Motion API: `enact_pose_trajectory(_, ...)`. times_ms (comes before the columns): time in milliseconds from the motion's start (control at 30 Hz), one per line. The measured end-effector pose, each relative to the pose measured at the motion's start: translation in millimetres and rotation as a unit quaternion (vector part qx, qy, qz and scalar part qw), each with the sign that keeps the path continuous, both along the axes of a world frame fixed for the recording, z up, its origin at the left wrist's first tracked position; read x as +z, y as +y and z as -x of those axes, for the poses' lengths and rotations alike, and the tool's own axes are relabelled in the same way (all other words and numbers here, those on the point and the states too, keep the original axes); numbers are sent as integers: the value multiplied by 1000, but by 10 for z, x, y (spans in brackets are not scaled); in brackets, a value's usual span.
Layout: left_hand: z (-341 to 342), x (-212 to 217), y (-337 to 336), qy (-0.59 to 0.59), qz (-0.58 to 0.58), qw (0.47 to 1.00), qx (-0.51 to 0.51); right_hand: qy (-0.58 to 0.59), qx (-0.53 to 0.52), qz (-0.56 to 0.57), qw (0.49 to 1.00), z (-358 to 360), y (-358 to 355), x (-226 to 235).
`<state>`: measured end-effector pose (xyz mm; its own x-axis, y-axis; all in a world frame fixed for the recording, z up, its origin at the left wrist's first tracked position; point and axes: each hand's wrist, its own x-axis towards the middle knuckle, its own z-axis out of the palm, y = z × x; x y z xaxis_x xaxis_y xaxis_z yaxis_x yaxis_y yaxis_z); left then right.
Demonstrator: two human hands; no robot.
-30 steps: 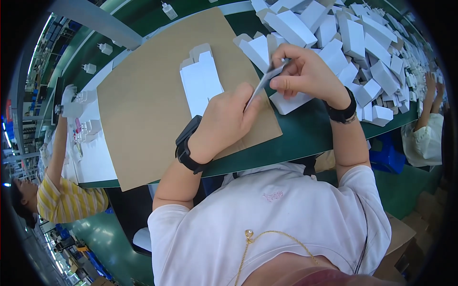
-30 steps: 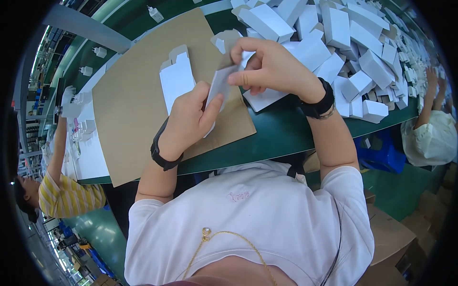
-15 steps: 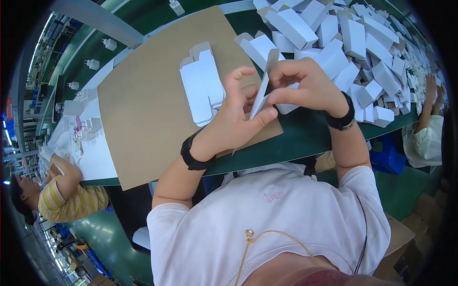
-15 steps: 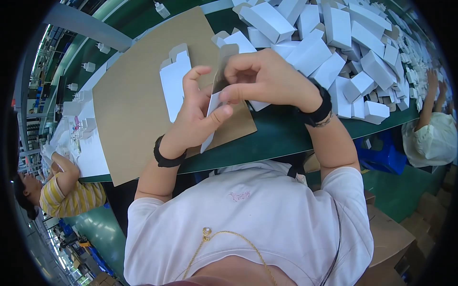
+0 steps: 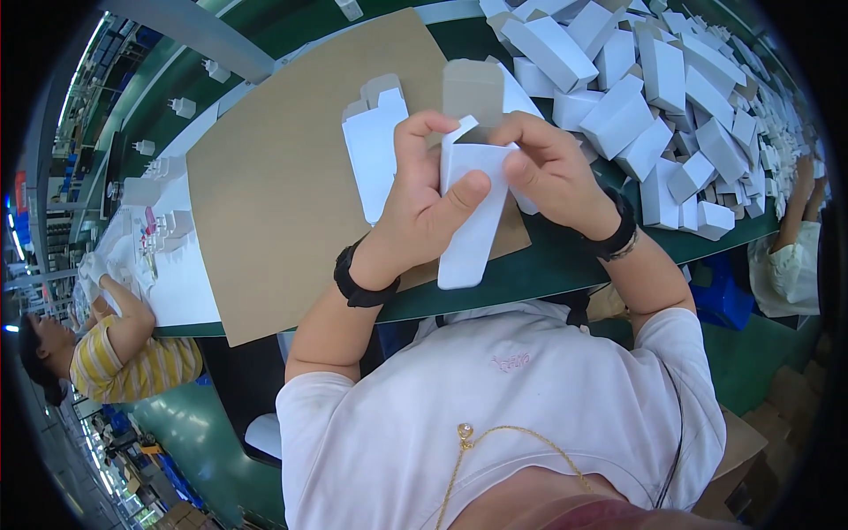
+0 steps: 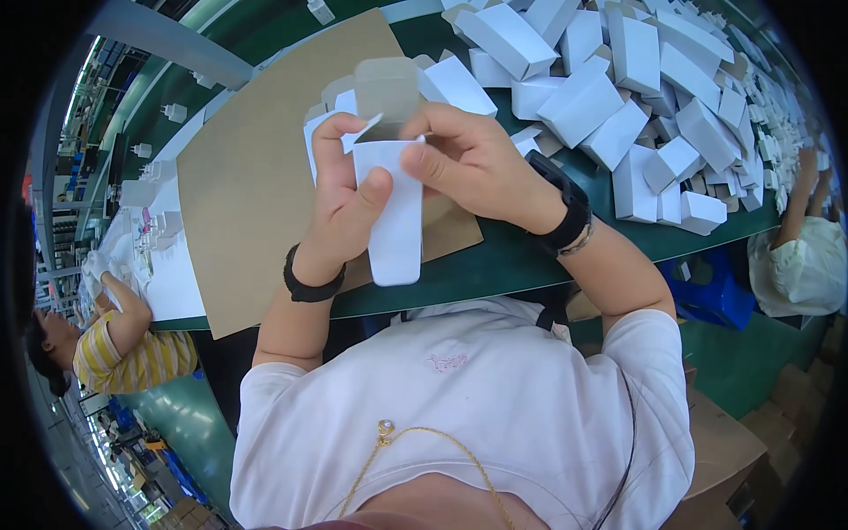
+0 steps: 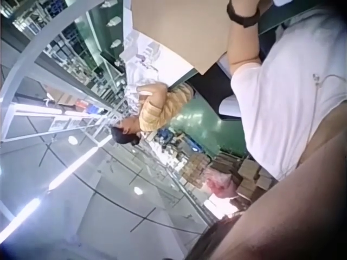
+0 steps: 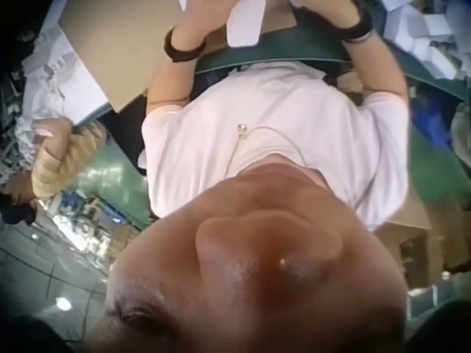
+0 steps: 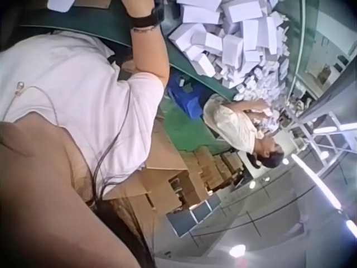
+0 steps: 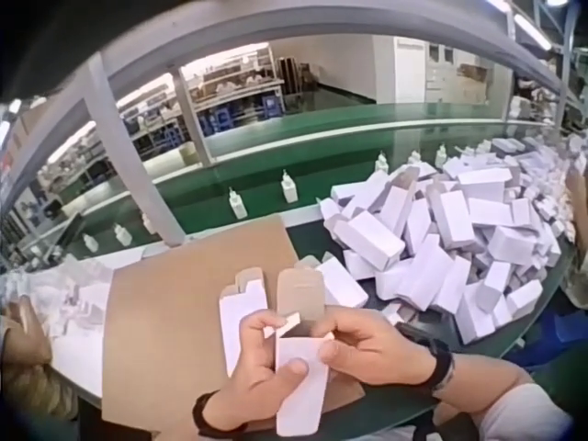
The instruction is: The person folds white cardboard boxes by hand, one at a time, and places each finished box onto a pile on the table. They repeat the process by picking up flat cardboard sheets, folding them into shape, and tucking in the flaps.
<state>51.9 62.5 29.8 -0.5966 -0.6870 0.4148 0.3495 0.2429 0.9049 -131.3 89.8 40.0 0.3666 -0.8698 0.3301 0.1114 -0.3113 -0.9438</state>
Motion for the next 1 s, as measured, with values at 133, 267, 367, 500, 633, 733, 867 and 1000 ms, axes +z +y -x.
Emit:
enact_pose_trajectory(133,36,62,63,27,-130,990,-38,108,-148,93,979,-24,91,100)
enact_pose_trajectory(267,42,-28,53,6,-89,996,-28,126,-178,249,944,-58,77,106)
enact_pose_trajectory(367,9,7,26,2,-101,994,-39,89,-192,196,957,-96,103,102)
enact_pose_trajectory(500,-11,-35,-1,-55,-54,997,-30,43,-88,20,995,32,24,174)
enact_pose_trajectory(633,-2,-21,5,-63,-23,997,-28,89,-110,-7,990,63,18,218)
enact_pose_trajectory(733,13,-1,-2,-52,-53,997,-29,61,-102,-33,992,102,-1,207)
enact_pose_trajectory(867,-4,22,-13,-71,-45,996,-23,96,-97,-12,991,107,-1,183)
enact_pose_trajectory(1000,-5,57,-33,-68,-95,993,-16,79,-55,56,994,125,-33,131)
